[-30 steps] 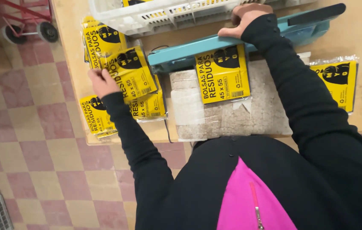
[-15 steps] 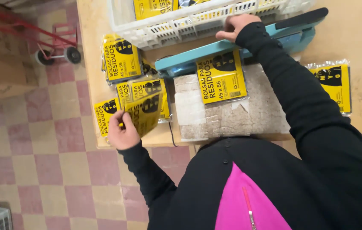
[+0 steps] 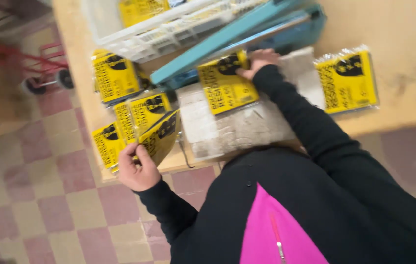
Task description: The person repeatedly picks up yellow plastic bags from a white basket, places each on a heat-sealing machine, closes the lid to seal the package, and sets the sealed bag aside. The process is repeated for many identical items throughout the clip.
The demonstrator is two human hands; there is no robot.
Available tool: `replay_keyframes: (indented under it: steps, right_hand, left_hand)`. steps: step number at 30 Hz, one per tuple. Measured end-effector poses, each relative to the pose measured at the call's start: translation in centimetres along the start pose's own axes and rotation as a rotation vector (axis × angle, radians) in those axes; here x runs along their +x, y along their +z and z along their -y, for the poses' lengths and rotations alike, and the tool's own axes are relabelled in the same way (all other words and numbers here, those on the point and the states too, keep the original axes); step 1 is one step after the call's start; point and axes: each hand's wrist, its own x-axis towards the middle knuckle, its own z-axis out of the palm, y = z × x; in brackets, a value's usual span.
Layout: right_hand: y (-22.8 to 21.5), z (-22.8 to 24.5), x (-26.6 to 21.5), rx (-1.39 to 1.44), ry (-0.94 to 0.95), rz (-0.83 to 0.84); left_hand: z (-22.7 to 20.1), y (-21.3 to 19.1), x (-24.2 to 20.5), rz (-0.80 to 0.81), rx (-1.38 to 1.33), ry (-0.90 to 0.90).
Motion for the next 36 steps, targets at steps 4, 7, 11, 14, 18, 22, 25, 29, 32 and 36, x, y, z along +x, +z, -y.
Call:
replay_keyframes:
  steps: [4,7,11,14,18,22,25,29,32,36]
  right_hand:
    - [6.1,-6.1,-2.4,0.462,0.079,-0.142]
    - [0.9,-13.8,-6.0,0.781,0.107,-0.390]
    - [-4.3,-30.1,-13.9,1.138,0.167,-0.229]
    - [-5.9,-35.5,-18.3,1.300,0.133,-0.137]
    - [-2.2,-38.0,-19.5,1.247,0.332,-0.095]
    - [-3.8,-31.2,-18.8,0.301,0.562,-0.112]
    - [-7.5,-21.9,-16.6,0.108,0.143,-0.320]
    - [-7.5,-8.9,-11.7,1.270,-0.235,0.186]
    - [-3.1,-6.2,-8.3,1.553,-0.210,0.334]
    - [0.6,-5.0,-4.5,1.361,0.147,0.112]
  left_hand:
    - [-0.1,2.3,-0.6,0.077,-0.171,0.041]
    - [-1.8,2.6,-0.8,0.111,-0.115,0.176]
    - [-2.6,3.9,-1.6,0.163,-0.140,0.243]
    - [-3.7,5.0,-1.9,0.203,-0.176,0.270]
    - [-4.4,7.1,-2.5,0.282,-0.193,0.257]
    - [-4.8,9.6,-3.9,0.352,-0.336,0.151]
    - [-2.6,12.7,-5.9,0.388,-0.657,-0.036]
    - [1.5,19.4,-7.1,0.413,-0.831,-0.277]
    - [5.0,25.2,-6.7,0.349,-0.993,-0.303]
    - [4.0,25.6,-3.4,0.349,-0.564,-0.324]
